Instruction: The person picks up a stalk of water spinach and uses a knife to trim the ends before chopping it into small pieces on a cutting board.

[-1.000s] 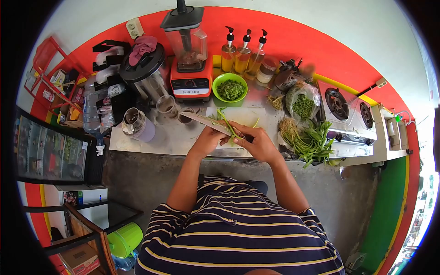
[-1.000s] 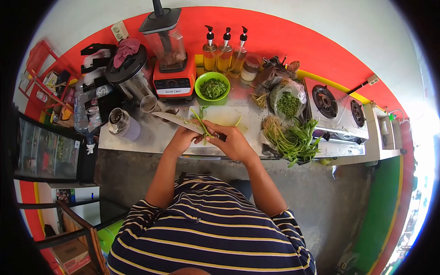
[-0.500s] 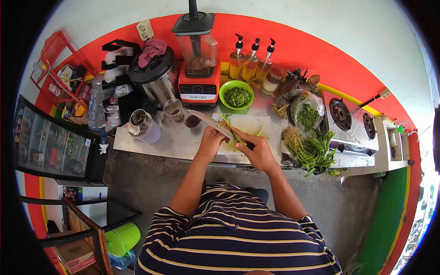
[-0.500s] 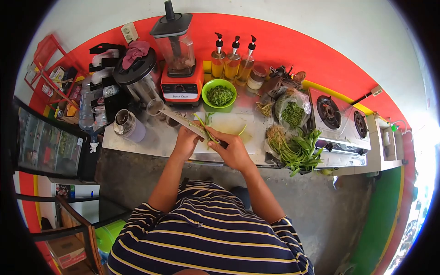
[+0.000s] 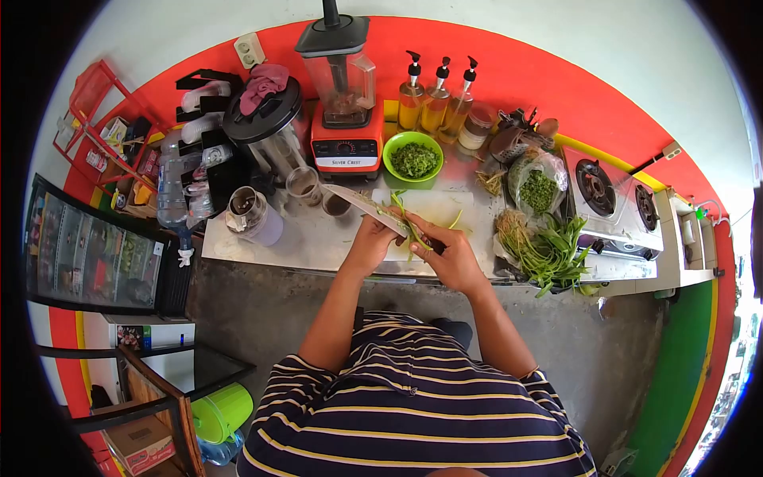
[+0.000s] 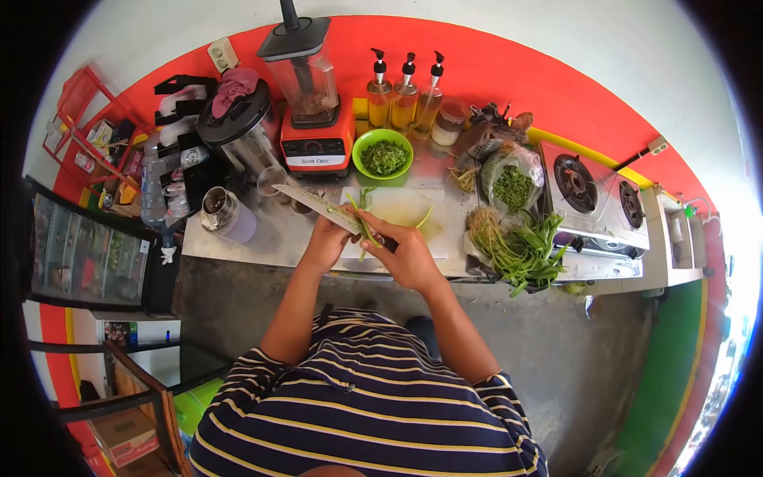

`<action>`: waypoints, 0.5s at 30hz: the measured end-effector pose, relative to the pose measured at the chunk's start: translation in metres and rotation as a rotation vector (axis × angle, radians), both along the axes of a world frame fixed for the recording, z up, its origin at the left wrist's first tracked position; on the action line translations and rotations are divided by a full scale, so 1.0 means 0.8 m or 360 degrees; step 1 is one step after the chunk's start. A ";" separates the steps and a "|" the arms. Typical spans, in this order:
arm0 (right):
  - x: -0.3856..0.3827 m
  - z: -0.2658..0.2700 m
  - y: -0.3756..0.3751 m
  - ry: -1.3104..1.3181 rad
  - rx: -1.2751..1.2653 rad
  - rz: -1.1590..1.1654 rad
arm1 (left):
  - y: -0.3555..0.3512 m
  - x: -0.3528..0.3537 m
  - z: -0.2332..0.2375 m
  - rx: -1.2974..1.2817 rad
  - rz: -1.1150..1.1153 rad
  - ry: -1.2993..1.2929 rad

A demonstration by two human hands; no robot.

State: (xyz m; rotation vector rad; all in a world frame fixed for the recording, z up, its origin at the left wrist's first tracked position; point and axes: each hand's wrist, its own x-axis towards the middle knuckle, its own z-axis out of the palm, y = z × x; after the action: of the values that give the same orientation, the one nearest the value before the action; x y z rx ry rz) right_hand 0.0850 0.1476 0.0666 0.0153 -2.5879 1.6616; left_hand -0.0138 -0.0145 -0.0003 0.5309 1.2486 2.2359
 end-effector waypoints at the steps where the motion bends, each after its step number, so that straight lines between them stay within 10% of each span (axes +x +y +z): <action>1: 0.000 -0.002 0.000 -0.0004 -0.0001 -0.0004 | 0.000 0.005 -0.001 -0.0046 -0.0001 0.0029; 15: 0.005 0.029 0.002 -0.0109 0.0086 0.0056 | -0.004 0.007 0.002 -0.0316 -0.0041 0.0216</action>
State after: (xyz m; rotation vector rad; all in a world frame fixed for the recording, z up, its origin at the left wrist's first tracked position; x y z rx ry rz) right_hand 0.0887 0.1493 0.0896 0.0071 -2.6973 1.6312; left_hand -0.0086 -0.0178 0.0016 0.6261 1.5040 2.0541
